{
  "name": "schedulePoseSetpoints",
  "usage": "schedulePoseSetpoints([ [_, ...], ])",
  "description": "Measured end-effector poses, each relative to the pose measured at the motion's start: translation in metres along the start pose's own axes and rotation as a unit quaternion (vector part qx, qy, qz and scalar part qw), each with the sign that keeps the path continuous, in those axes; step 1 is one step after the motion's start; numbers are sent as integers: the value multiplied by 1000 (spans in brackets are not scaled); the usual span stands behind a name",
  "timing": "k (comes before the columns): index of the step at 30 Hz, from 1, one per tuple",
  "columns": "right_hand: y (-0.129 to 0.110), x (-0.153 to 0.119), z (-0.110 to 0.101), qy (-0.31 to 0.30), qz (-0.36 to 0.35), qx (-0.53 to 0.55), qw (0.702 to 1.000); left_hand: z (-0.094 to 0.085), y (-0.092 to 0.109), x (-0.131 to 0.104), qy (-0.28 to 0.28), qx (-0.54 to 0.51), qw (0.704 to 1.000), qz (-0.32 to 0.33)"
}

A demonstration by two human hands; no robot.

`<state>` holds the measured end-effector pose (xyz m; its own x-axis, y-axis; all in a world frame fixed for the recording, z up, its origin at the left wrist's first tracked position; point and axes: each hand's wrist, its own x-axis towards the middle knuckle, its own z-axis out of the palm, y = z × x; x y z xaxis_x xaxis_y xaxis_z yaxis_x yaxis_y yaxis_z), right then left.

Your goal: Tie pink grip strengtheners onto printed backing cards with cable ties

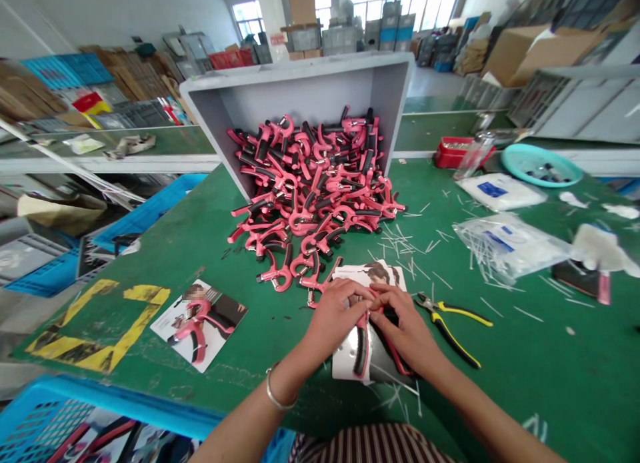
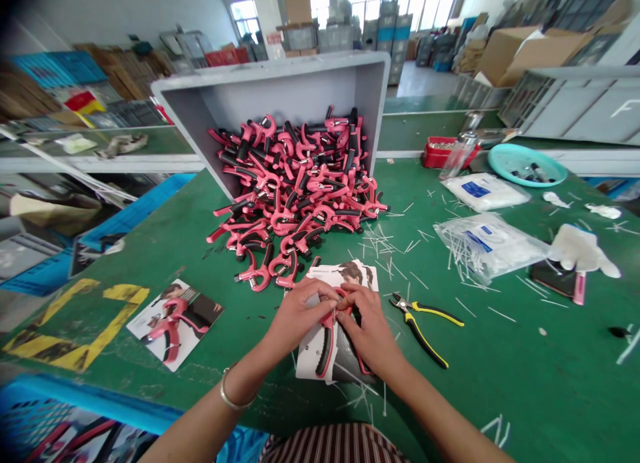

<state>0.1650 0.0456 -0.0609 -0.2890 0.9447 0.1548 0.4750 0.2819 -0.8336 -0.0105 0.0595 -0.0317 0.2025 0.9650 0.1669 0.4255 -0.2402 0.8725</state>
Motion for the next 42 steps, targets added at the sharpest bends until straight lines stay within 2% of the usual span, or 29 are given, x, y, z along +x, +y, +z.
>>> schedulePoseSetpoints([
  [2,-1,2,3,22,3,1,1000,4,6,-6,54,77,995,40],
  [3,-1,3,5,37,2,1,999,7,8,-12,61,105,990,67],
  [6,-1,7,9,73,-5,-3,997,15,8,-32,18,150,972,180],
  [8,0,9,11,77,-11,-7,997,16,4,-43,-19,143,964,224],
  [10,0,10,13,78,-15,-10,997,12,-1,-45,0,97,976,194],
  [13,0,14,18,84,-19,-11,996,8,-3,-42,75,29,990,115],
  [14,0,16,19,88,-23,-13,996,10,-3,-42,74,34,990,114],
  [18,2,26,16,82,-38,-12,996,18,-2,-59,-39,140,977,154],
  [19,2,26,11,78,-37,-7,996,17,-2,-65,-35,159,977,136],
  [22,-4,16,-6,64,-20,17,998,7,-5,-82,46,197,978,45],
  [25,-19,-5,-20,-18,2,15,1000,-4,-10,-85,60,201,978,1],
  [28,-36,-26,-16,-118,-34,-76,990,-5,-17,-82,72,165,984,-5],
  [32,-51,-33,10,-130,-110,-253,952,-6,-22,-80,137,161,977,-26],
  [34,-53,-30,20,-138,-128,-295,937,-12,-25,-81,120,154,980,-32],
  [36,-51,-25,22,-148,-126,-282,939,-22,-27,-81,72,125,989,-25],
  [39,-44,-19,11,-149,-71,-171,971,-32,-32,-79,2,100,995,-6],
  [42,-38,-14,-9,-151,-10,-68,986,-29,-35,-78,-15,124,992,-7],
])
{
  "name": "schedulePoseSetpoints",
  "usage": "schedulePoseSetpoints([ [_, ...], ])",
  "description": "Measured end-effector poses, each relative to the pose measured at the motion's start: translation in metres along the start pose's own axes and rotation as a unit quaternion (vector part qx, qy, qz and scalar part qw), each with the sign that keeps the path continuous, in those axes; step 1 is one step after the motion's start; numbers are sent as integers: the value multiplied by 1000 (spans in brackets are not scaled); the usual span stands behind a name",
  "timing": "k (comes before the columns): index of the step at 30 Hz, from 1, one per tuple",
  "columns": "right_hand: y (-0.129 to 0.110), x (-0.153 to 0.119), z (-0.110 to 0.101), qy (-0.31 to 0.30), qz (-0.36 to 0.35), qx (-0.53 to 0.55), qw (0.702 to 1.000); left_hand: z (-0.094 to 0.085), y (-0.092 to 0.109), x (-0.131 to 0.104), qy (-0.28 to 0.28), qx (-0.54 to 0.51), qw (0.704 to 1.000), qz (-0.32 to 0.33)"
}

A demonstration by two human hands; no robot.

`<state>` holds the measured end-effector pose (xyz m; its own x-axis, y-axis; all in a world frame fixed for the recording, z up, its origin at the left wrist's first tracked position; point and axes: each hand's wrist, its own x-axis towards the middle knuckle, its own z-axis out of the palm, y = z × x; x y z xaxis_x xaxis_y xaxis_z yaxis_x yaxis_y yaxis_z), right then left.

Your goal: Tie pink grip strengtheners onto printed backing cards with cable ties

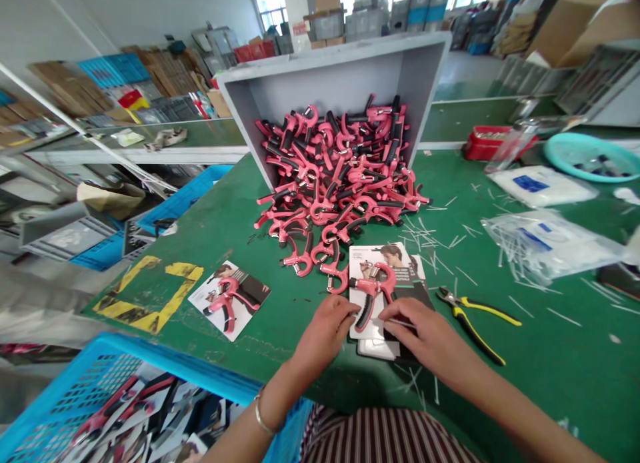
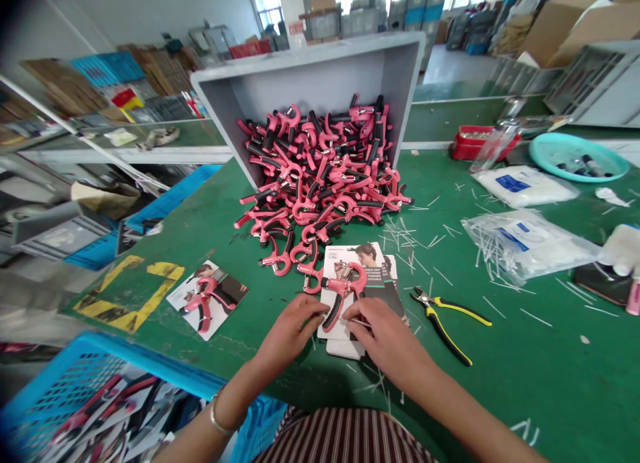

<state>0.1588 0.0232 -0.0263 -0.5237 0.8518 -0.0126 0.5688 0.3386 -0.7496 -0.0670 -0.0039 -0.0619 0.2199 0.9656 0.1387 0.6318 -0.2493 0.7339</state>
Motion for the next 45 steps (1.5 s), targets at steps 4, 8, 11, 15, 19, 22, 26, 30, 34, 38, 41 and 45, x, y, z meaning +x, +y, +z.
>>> schedulePoseSetpoints([
  [4,3,-4,-15,11,-1,62,998,8,3,2,0,59,998,-21],
  [8,-1,-1,-7,60,-11,89,994,7,13,3,-17,155,988,-21],
  [11,0,5,4,93,8,63,994,3,22,3,15,146,989,-17],
  [15,4,8,11,90,-21,-6,996,5,28,5,41,13,999,11],
  [19,11,7,6,78,-44,-27,996,14,26,9,34,-59,997,39],
  [22,19,15,2,77,-37,-37,996,20,23,22,22,-61,995,71],
  [26,30,41,-4,93,-33,-38,994,21,22,54,65,-88,992,58],
  [30,35,56,-13,87,-44,-11,995,14,18,62,123,-95,987,31],
  [34,36,53,-15,87,-37,15,995,12,-2,42,237,-161,954,-91],
  [38,33,51,-11,90,-39,17,995,16,-17,39,146,-266,942,-139],
  [41,33,51,-9,88,-52,9,995,21,-13,48,124,-276,949,-85],
  [45,34,51,-7,96,-67,-33,993,22,1,58,107,-201,973,-21],
])
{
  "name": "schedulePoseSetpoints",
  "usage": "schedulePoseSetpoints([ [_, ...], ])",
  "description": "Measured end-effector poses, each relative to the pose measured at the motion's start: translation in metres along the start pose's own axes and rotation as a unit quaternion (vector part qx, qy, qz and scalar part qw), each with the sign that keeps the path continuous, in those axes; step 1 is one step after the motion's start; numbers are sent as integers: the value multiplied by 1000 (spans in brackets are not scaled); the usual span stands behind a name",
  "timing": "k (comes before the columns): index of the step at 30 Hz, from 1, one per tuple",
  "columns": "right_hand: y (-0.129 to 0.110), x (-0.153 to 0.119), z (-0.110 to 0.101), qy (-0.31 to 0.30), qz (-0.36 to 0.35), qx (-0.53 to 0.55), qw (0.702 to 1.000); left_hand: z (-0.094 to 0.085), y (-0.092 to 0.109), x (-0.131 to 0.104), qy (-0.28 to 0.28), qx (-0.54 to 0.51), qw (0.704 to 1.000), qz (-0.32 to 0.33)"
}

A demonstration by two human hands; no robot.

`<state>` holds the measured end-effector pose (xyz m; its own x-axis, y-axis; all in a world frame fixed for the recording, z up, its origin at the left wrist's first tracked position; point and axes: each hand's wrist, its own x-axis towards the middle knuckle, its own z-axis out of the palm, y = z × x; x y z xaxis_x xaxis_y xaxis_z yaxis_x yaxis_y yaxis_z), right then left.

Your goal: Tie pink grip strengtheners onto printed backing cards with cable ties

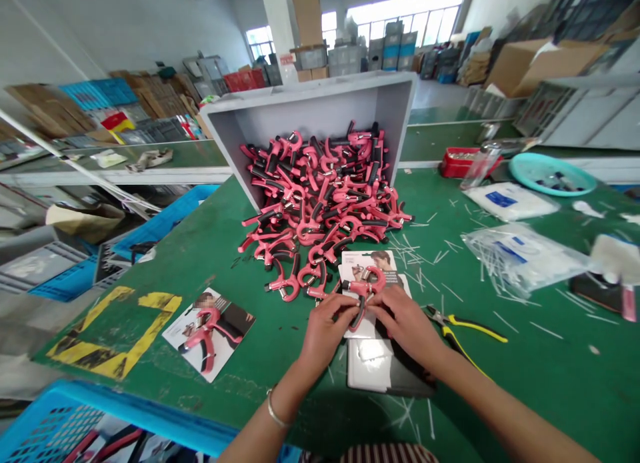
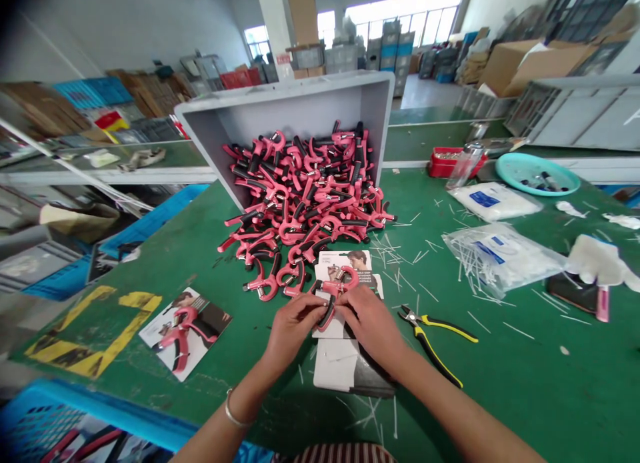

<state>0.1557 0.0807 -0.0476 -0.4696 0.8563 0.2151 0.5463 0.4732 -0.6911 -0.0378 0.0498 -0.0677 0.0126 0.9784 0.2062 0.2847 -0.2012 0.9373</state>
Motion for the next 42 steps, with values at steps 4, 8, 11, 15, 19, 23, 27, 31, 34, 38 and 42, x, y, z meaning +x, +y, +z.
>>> schedulePoseSetpoints([
  [4,-3,0,1,-17,-21,-58,998,-2,4,0,-19,16,1000,0],
  [8,-9,0,0,-33,-54,-102,993,-7,4,-1,-29,2,999,-14],
  [11,-13,0,0,-33,-84,-126,988,-8,5,-1,-46,-3,999,-20],
  [15,-14,-1,-1,-28,-88,-135,987,-8,6,-1,-55,0,998,-19],
  [19,-15,-1,-1,-26,-93,-122,988,-8,7,-1,-58,11,998,-14],
  [23,-15,-2,0,-16,-93,-105,990,-8,12,-1,-62,59,996,33],
  [27,-13,-3,1,-17,-90,-105,990,-9,14,-3,-50,69,996,39],
  [31,-14,-2,-1,-27,-88,-111,990,-10,13,-4,-42,30,999,6],
  [34,-16,-1,-2,-28,-91,-114,989,-10,15,-3,-49,42,998,18],
  [38,-16,-3,-1,-18,-91,-86,992,-11,19,-3,-72,96,991,54],
  [42,-12,-7,3,-1,-77,-56,995,-12,21,-4,-96,111,987,70],
])
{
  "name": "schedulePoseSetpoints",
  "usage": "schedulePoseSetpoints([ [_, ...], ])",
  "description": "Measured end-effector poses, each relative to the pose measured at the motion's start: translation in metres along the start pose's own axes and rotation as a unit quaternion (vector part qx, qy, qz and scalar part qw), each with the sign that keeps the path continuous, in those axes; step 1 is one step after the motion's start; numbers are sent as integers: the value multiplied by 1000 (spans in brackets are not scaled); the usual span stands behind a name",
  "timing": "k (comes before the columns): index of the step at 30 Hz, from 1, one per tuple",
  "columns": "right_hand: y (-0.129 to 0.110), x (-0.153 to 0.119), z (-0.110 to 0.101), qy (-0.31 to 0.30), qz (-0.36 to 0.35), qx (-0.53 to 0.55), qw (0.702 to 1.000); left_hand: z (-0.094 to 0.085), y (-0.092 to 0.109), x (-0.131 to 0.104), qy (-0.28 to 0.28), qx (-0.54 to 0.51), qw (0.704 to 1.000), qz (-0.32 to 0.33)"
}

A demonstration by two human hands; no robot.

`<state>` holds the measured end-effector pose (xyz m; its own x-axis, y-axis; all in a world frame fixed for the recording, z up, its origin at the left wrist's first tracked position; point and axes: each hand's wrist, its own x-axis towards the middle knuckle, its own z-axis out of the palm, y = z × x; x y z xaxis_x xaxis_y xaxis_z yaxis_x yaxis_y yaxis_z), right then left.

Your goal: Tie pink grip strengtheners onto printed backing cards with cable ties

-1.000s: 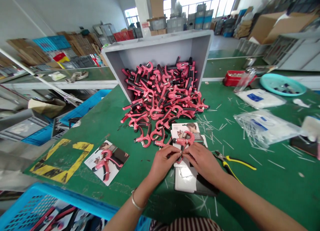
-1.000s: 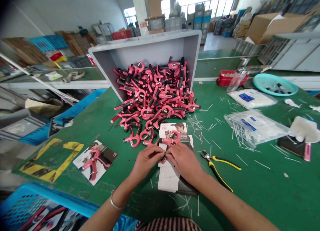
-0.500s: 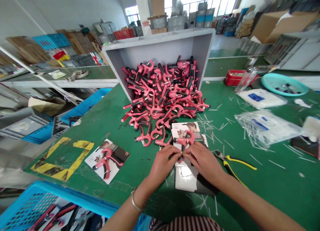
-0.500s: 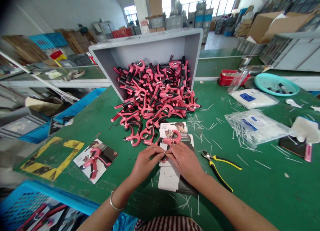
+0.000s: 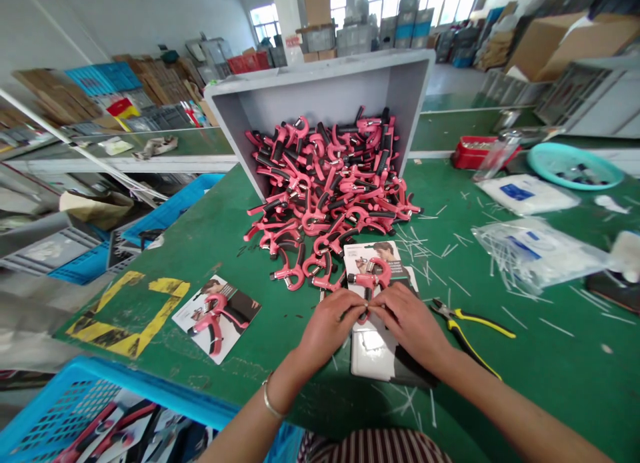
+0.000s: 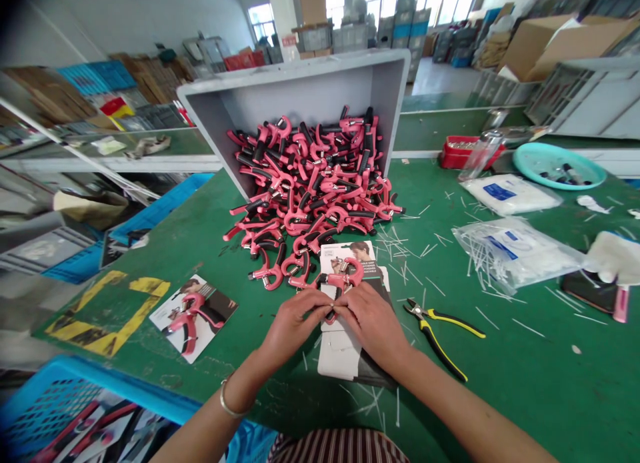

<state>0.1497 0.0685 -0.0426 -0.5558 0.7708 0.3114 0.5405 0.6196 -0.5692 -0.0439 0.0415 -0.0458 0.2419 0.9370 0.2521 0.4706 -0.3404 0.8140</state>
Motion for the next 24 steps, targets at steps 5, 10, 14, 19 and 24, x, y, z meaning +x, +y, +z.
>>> schedulePoseSetpoints([
  [5,4,-3,4,33,41,29,998,-2,3,3,-11,8,1000,-21],
  [10,1,-2,3,10,36,26,999,-5,9,4,-70,150,985,49],
  [14,-4,-1,0,-8,28,1,1000,-5,13,3,-61,182,979,68],
  [19,-6,-2,1,-5,41,6,999,-1,15,3,-22,200,978,64],
  [24,-10,-4,1,11,38,17,999,-2,19,2,-37,254,958,125],
])
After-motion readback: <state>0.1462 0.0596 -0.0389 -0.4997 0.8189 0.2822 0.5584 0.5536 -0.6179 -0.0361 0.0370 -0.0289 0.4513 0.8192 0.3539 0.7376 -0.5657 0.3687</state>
